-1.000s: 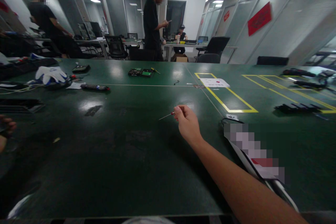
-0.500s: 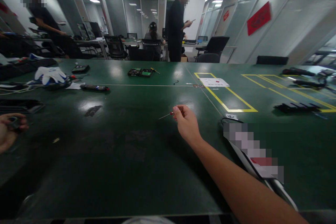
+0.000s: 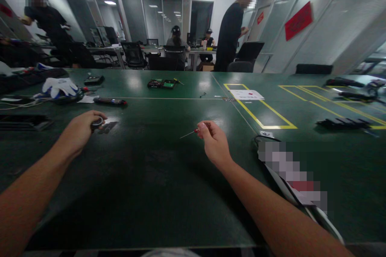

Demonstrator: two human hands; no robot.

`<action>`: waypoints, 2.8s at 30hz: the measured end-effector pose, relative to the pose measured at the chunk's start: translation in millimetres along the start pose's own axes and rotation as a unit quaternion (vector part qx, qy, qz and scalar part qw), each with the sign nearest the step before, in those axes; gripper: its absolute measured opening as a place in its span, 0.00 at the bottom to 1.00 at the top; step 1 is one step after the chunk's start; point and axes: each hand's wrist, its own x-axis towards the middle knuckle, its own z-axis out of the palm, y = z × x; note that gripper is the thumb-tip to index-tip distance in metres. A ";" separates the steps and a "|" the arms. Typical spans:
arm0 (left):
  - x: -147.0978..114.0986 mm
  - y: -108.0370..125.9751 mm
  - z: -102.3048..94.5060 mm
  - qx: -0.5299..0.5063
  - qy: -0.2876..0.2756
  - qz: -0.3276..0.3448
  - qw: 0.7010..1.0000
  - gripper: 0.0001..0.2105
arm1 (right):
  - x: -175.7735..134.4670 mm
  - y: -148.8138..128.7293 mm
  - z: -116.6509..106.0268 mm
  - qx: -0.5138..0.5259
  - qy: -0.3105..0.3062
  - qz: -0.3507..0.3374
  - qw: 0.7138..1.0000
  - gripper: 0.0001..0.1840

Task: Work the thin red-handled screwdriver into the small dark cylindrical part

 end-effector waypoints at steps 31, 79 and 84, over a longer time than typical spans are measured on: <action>-74.0 73.0 145.4 -0.098 -0.222 0.210 0.947 0.16 | -4.2 -1.0 5.3 0.029 -0.003 -0.005 1.000 0.13; -62.8 65.0 144.2 -0.024 -0.228 0.255 0.939 0.21 | 8.9 30.4 9.1 0.122 0.049 0.140 0.981 0.18; -64.1 67.4 142.6 -0.027 -0.222 0.247 0.943 0.21 | 7.4 28.6 6.5 0.054 0.043 0.104 0.992 0.18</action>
